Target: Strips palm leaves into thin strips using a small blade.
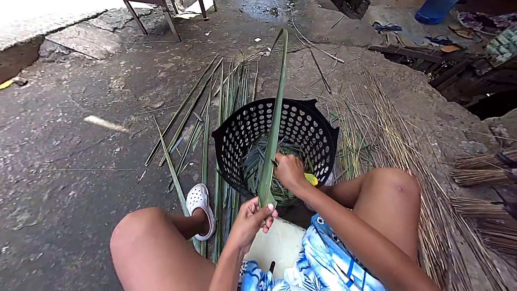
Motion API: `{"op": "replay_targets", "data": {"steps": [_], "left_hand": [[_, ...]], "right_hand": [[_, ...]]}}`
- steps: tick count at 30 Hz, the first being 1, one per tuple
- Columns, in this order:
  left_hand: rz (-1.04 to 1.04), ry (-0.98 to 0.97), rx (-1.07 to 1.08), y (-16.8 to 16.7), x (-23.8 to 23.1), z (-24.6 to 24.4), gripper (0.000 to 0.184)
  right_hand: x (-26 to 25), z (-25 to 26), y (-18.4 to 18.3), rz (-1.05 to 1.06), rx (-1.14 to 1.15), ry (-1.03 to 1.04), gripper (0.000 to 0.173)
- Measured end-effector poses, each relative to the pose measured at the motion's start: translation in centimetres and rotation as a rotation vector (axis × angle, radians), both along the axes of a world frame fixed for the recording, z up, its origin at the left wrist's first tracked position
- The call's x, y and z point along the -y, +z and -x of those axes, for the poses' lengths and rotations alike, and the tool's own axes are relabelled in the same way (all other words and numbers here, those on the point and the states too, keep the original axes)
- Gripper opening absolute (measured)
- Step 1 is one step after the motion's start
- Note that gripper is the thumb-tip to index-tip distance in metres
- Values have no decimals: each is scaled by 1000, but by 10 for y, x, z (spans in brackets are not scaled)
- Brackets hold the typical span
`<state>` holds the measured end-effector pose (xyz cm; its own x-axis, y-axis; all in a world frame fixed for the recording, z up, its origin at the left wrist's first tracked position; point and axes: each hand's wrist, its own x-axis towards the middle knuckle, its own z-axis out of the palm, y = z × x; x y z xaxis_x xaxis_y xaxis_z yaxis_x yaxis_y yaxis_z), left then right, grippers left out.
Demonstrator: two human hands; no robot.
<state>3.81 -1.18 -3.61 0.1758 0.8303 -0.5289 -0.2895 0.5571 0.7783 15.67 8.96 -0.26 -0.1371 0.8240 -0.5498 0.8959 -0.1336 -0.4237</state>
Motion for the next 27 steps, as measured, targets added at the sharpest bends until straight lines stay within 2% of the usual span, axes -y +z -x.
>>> {"op": "replay_targets", "data": {"steps": [3,7,9,11,15,17,18,20,21,24,27], "left_hand": [[31,30,4,4,-3,-1,28],[37,-57,18,-2,12,7,29],[29,-60,0,-2,19,14,29],[20,-22,3,0,17,19,30],[40,131,-50,-2,7,10,24],[30,228,-92,-5,5,5,16],[15,259,-98,-6,6,3,16],[9,313,-99,-6,8,-3,17],[19,340,-97,-4,8,-7,16],[-5,427,-167,-7,7,-14,18],[-100,495,-197,-11,2,-9,36]], "right_hand": [[-4,4,-1,-21,9,-12,35],[-36,-20,-13,-118,-57,-282,35],[-52,-38,-9,-124,-14,-348,37],[-45,-43,-4,-147,-35,-357,34],[2,-34,-6,-170,-253,-143,21],[29,-30,-12,-131,-454,49,24],[38,-28,-12,-71,-507,163,32],[49,-23,-8,33,-520,356,59],[51,-21,-9,41,-512,408,65],[51,-19,-17,4,-542,450,56],[42,-20,-14,-26,-507,511,44]]}}
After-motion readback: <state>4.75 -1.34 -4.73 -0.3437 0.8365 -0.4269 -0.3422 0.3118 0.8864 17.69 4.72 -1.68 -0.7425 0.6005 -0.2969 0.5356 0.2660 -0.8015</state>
